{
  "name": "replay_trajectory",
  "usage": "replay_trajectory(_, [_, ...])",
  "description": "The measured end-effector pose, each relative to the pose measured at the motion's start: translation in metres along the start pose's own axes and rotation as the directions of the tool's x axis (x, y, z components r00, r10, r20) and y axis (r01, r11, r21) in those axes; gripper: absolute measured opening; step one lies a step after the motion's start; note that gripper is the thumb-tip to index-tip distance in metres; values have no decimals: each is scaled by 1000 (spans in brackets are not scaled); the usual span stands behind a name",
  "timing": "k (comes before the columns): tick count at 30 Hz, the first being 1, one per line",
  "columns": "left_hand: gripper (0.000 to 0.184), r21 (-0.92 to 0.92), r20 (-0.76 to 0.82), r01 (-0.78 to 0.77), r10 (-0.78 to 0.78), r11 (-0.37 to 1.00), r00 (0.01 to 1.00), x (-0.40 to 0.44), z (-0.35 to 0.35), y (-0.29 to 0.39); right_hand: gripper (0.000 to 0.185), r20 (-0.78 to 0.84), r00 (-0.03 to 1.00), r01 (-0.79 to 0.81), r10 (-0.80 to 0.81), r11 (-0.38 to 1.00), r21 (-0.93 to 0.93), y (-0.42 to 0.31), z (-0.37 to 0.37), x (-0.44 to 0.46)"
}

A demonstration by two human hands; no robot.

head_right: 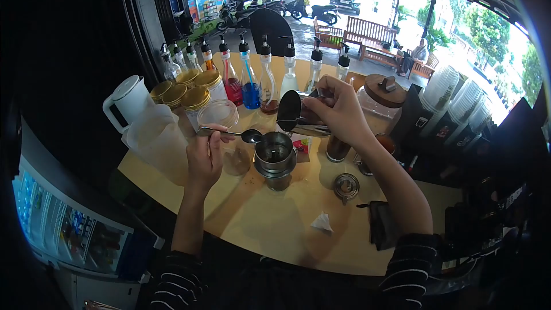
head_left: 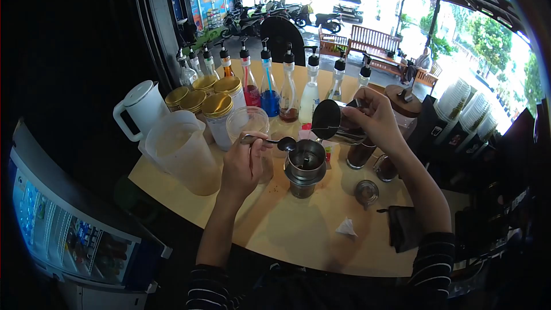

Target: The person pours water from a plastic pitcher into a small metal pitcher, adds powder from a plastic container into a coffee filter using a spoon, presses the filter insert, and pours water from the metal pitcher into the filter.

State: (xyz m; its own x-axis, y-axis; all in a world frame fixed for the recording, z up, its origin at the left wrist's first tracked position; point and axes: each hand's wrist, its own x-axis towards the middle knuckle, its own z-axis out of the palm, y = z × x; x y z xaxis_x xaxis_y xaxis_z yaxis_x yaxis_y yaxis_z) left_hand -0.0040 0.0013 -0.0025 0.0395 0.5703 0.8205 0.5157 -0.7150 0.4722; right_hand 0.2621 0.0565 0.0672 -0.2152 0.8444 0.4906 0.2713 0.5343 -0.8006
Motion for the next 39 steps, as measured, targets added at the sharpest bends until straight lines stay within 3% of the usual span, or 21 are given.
replay_trajectory(9, [12,-29,46,29,-28,999,999,-2,-1,2,24,8,1000,-7,6,1000,9,-11,2,-4])
replay_trajectory(15, [12,-35,37,35,-33,999,999,-3,-1,3,20,22,998,-64,62,991,116,-14,11,-5])
replay_trajectory(35, [12,-60,42,28,-25,998,999,-6,1,3,21,-38,999,6,-9,998,-67,-11,-7,-8])
replay_trajectory(39, [12,-37,47,6,-4,999,999,-7,2,1,22,-51,998,-29,29,1000,-12,-20,-9,-15])
